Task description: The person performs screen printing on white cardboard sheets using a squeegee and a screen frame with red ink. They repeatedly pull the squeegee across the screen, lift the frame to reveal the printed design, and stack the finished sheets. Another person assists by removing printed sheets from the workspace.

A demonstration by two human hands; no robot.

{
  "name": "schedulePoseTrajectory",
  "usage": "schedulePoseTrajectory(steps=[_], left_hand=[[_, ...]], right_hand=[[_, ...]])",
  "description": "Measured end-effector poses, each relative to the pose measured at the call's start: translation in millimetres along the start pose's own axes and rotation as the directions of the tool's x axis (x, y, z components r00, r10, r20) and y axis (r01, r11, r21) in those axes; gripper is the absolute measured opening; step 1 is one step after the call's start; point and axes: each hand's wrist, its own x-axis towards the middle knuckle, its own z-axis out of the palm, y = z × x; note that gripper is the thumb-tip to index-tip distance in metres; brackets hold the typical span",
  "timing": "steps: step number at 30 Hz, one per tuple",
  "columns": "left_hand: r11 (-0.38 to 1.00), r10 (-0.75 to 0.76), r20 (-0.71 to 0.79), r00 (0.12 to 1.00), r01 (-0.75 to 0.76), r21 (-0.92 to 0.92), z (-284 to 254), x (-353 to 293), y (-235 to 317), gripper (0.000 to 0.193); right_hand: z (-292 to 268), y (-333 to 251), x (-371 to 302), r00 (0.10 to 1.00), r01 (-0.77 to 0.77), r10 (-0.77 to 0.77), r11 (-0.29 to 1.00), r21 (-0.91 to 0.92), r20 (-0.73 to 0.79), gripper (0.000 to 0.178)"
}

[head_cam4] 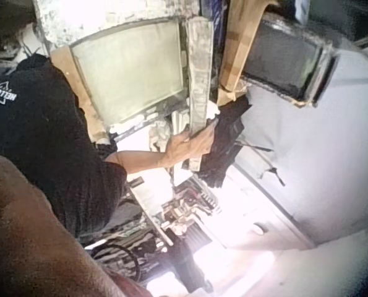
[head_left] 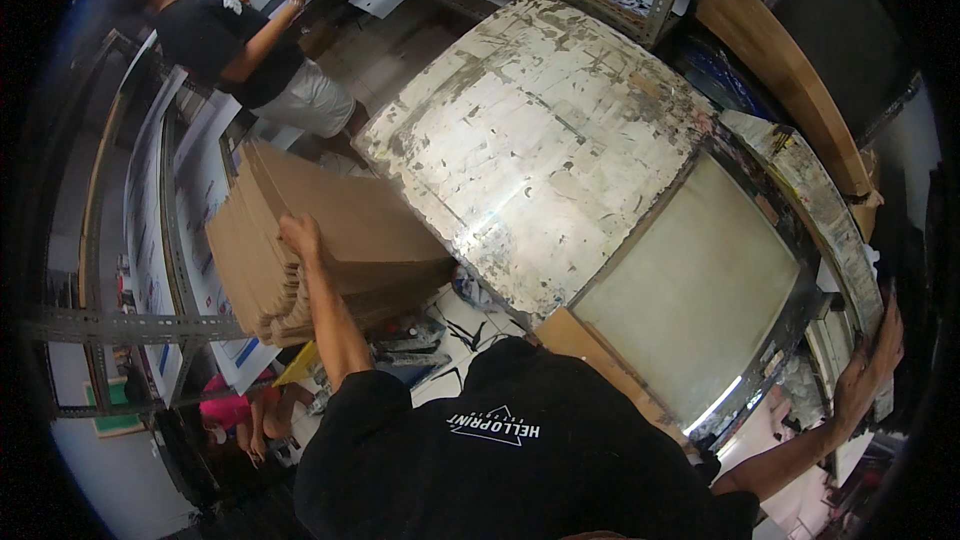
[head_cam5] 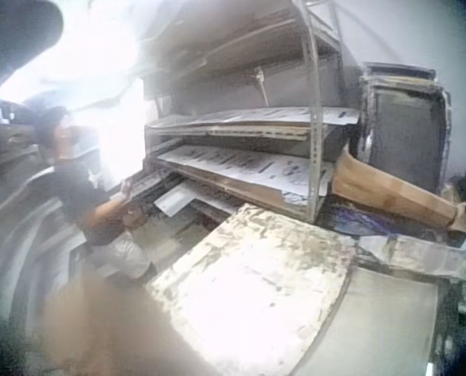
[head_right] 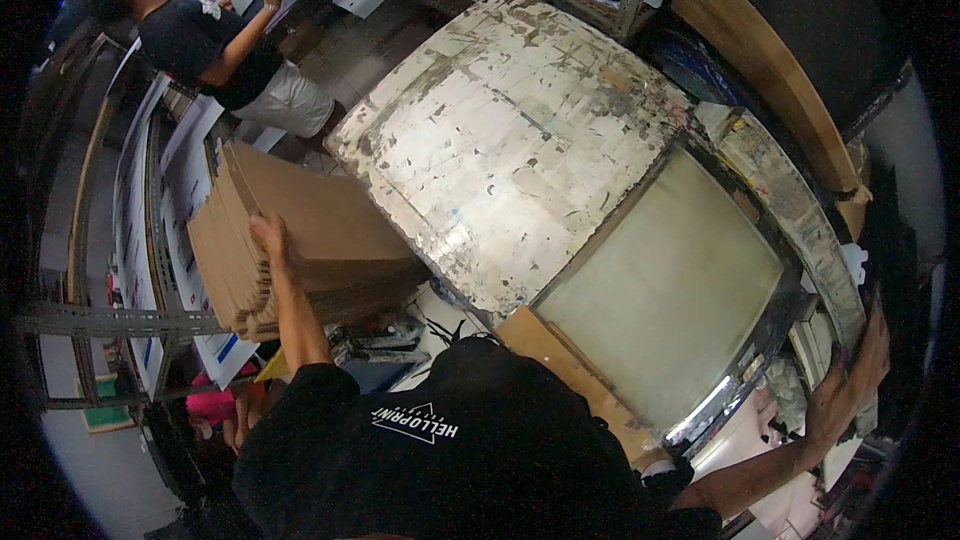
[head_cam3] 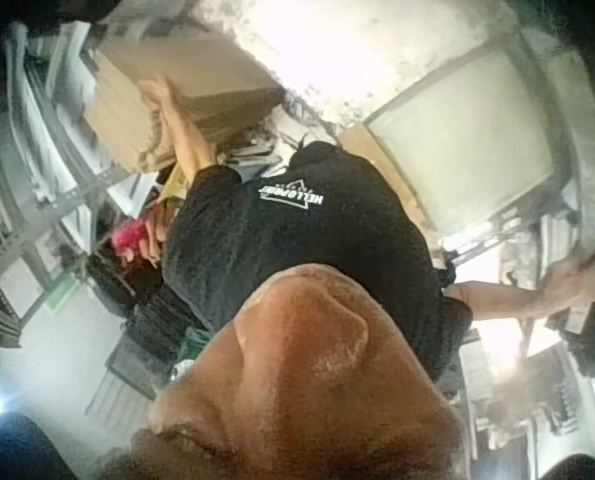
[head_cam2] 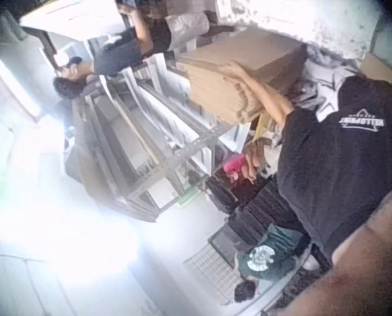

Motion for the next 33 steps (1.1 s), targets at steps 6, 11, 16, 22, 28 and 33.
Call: schedulePoseTrajectory(steps=[6,11,16,22,28,33], left_hand=[[0.903,0.285,-0.124,0.950,-0.310,-0.297,-88.2,-23.6,53.6,0.031],[0.786,0.392,-0.103,0.914,-0.391,-0.479,-170.7,-95.3,142.7,0.034],[0.855,0.423,-0.158,0.892,-0.451,-0.257,-203.3,-143.0,175.6,0.040],[0.696,0.690,-0.164,0.705,-0.708,-0.117,-195.4,-212.8,219.2,0.054],[0.429,0.893,0.270,0.360,-0.863,-0.267,-122.8,-300.3,254.8,0.068],[0.176,0.845,0.525,0.106,-0.981,-0.085,-52.4,-391.0,305.3,0.064]], right_hand=[[7.0,11.2,-0.7,0.999,0.006,-0.005,1.000,0.022,-0.043,0.050],[7.5,10.1,-0.3,0.999,0.012,-0.012,1.000,-0.001,-0.052,0.050],[12.9,20.8,-2.2,0.997,0.007,-0.007,1.000,-0.003,-0.074,0.048],[6.3,12.5,6.0,0.997,0.007,-0.002,0.997,0.071,-0.074,0.047],[6.7,1.2,14.1,0.994,0.050,-0.043,0.997,0.062,-0.102,0.048],[-1.3,6.4,14.4,0.994,-0.008,0.019,0.995,0.098,-0.103,0.048]])
